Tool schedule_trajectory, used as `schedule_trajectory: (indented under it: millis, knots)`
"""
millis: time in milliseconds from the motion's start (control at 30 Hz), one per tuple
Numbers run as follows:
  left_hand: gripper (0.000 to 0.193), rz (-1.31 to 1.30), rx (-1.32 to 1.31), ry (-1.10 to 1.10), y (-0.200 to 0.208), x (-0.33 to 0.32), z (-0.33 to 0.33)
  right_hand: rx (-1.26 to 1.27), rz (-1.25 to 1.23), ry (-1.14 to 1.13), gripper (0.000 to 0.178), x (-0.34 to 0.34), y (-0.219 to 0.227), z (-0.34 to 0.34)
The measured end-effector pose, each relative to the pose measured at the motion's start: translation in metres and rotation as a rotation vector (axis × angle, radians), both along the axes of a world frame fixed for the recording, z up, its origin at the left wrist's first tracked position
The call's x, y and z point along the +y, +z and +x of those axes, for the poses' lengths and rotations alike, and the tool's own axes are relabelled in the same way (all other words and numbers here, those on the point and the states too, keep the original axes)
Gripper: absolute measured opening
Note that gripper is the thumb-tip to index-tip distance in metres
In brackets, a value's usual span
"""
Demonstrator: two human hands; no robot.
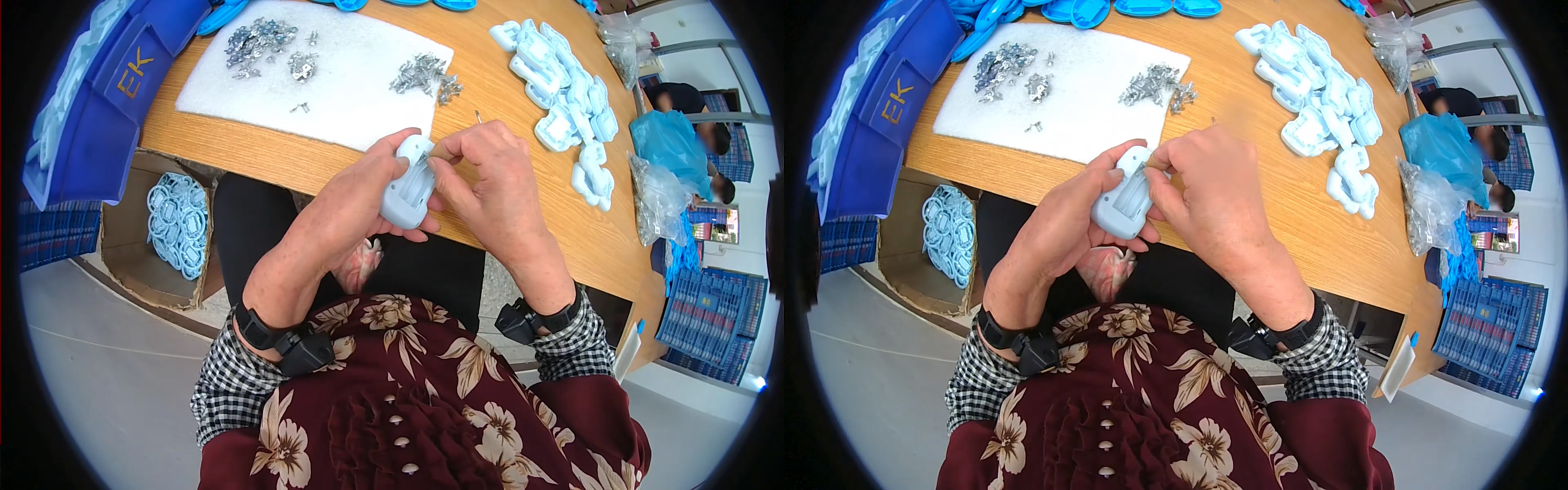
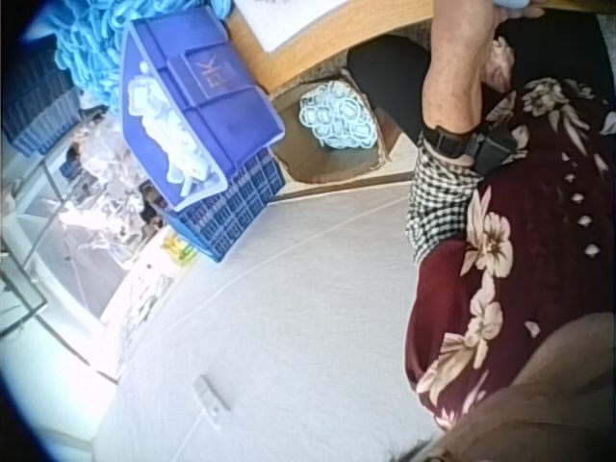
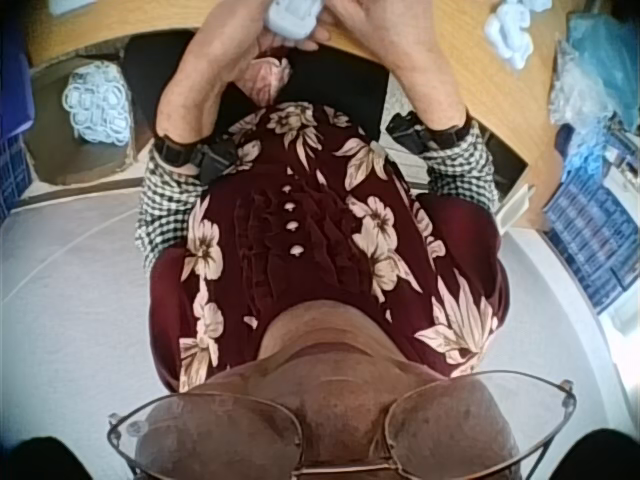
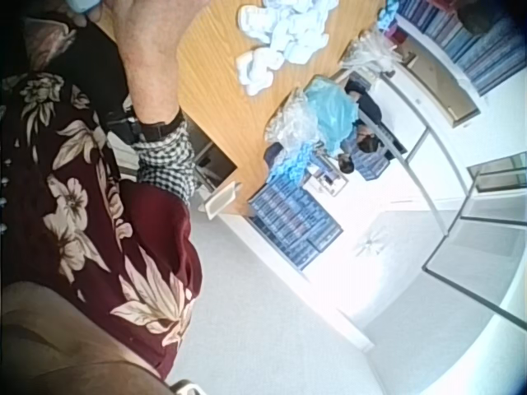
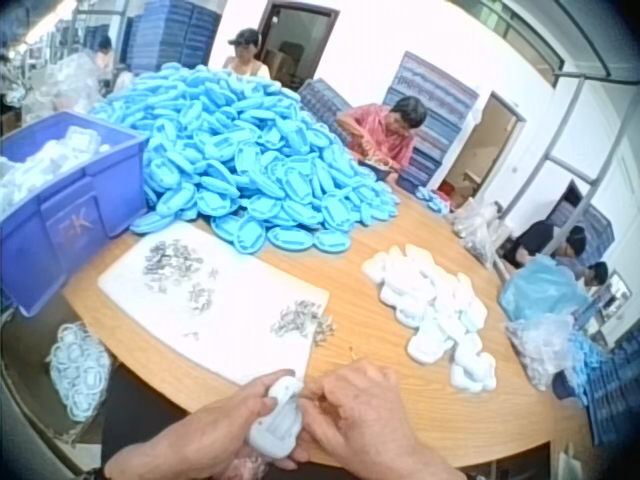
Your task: The recorder is assembling small metal terminal pins into white plastic housings at a manufacturing workstation.
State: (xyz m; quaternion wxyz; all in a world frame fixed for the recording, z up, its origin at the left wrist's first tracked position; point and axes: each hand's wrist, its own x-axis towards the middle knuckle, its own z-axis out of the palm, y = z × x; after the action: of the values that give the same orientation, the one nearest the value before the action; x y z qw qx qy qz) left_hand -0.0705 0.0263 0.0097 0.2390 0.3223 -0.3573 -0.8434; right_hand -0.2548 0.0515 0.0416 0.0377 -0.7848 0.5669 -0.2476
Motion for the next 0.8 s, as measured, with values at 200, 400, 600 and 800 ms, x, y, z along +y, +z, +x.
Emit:
schedule_trajectory:
  millis: [200,400,600,800]
  knots:
    - [0.053,-0.002,-0.022,-0.003,0.004,0.001,0.000,0.009,0.011,-0.017,0.011,0.000,-0.003,0.005]
    - [0.054,0.000,0.009,-0.026,0.000,-0.001,0.002,-0.148,0.165,-0.099,0.014,-0.004,-0.001,0.001]
    - [0.054,-0.008,0.026,-0.014,-0.002,-0.001,0.000,0.023,0.048,-0.048,0.012,-0.002,-0.001,0.005]
    - [0.053,-0.021,0.009,-0.011,-0.001,0.001,-0.003,0.007,0.106,-0.144,0.013,-0.003,-0.006,0.013]
